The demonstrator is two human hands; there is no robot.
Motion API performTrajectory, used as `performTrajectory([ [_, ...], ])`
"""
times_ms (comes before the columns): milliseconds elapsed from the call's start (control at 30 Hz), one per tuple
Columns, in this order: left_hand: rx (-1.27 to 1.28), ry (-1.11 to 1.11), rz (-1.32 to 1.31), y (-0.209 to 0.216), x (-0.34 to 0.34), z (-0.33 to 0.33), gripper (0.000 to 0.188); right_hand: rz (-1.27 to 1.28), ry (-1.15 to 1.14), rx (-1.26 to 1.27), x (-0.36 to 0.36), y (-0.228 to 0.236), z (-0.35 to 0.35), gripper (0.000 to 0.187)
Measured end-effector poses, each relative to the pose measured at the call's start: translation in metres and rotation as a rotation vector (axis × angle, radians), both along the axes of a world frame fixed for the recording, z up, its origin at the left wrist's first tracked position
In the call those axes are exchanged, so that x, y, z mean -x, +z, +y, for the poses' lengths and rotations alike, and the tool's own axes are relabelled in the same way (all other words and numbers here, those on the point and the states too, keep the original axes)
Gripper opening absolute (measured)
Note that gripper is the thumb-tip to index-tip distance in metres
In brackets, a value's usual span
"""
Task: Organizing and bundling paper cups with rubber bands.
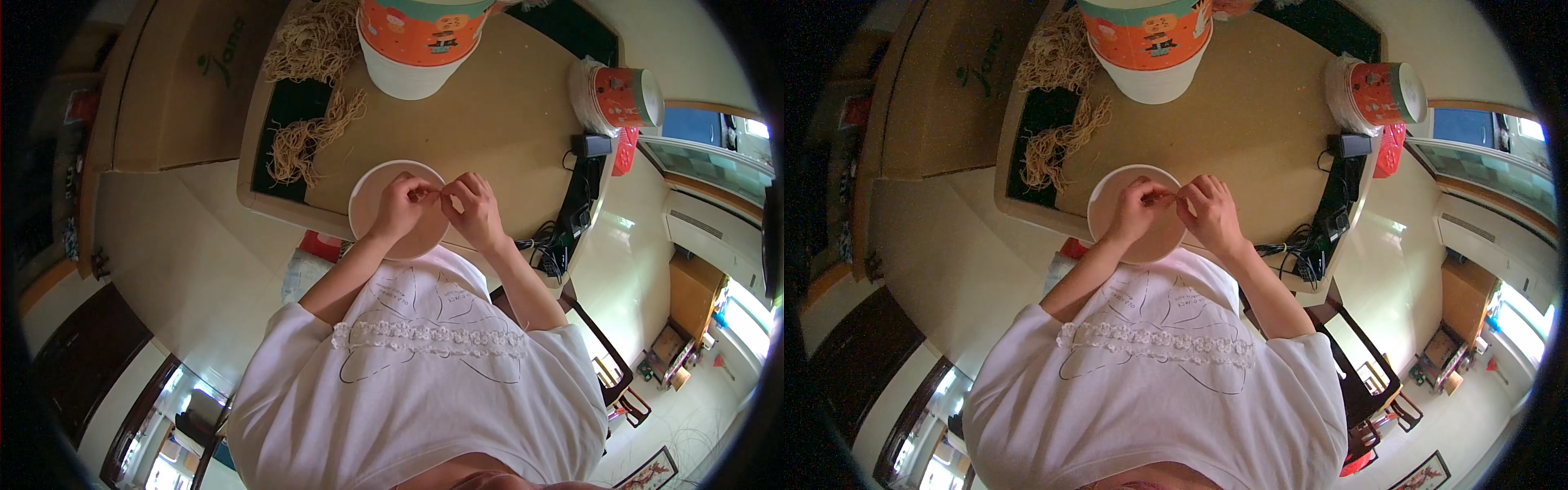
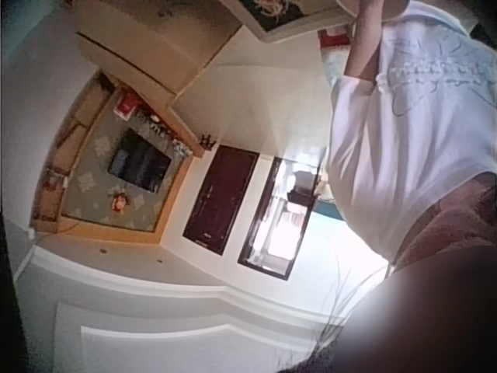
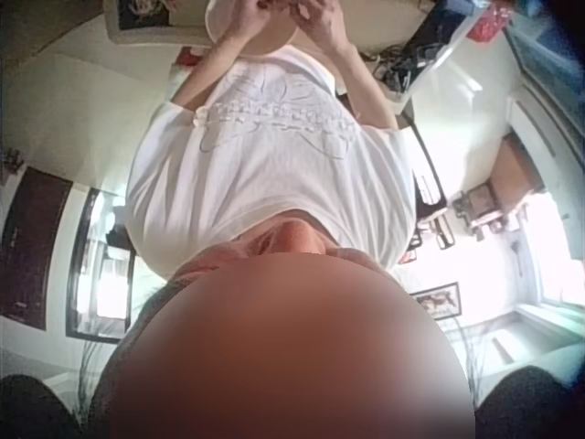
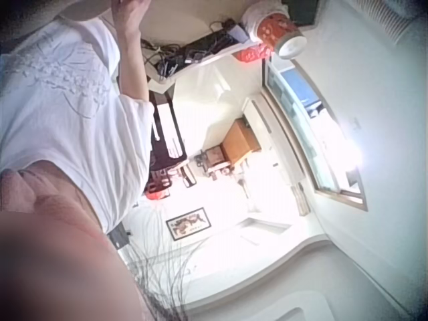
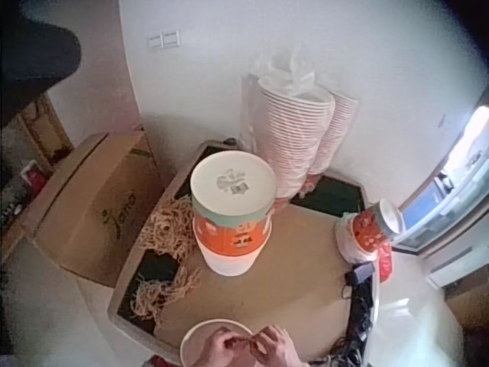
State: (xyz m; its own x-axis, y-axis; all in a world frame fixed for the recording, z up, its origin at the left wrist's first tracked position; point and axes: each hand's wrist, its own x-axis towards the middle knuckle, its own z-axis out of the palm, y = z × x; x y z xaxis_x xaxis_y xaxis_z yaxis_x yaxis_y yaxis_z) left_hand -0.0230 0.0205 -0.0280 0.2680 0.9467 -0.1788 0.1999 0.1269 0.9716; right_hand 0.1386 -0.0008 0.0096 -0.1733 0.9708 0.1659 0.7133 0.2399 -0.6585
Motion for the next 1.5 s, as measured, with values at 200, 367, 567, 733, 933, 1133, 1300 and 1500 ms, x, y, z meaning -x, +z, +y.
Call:
performTrajectory([
  [200,0.0,0.004,-0.01,-0.013,0.0,-0.002,0.008,0.014,0.0,0.002,-0.001,-0.001,-0.001,0.013],
  [367,0.065,0.021,-0.041,-0.021,0.006,-0.006,0.009,0.024,-0.029,0.018,0.001,0.003,-0.001,0.015],
  [567,0.167,-0.012,0.001,-0.022,0.014,-0.006,0.006,0.138,-0.056,0.202,0.001,0.0,-0.005,0.016],
  [733,0.154,-0.031,0.052,-0.017,0.015,-0.005,0.009,0.123,-0.054,0.183,0.001,0.0,-0.005,0.017],
  [933,0.14,-0.024,0.045,-0.017,0.017,-0.004,0.01,0.093,-0.036,0.17,0.003,0.005,-0.003,0.022],
  [1133,0.16,0.034,-0.129,-0.019,0.008,-0.005,0.013,0.038,-0.004,0.123,0.002,0.007,-0.001,0.02],
  [1300,0.232,-0.065,-0.136,-0.014,0.008,0.0,0.013,-0.027,0.008,0.069,0.002,0.005,0.0,0.016],
  [1500,0.252,-0.041,-0.078,-0.016,0.01,0.0,0.012,-0.069,0.02,0.019,0.003,0.002,0.001,0.013],
])
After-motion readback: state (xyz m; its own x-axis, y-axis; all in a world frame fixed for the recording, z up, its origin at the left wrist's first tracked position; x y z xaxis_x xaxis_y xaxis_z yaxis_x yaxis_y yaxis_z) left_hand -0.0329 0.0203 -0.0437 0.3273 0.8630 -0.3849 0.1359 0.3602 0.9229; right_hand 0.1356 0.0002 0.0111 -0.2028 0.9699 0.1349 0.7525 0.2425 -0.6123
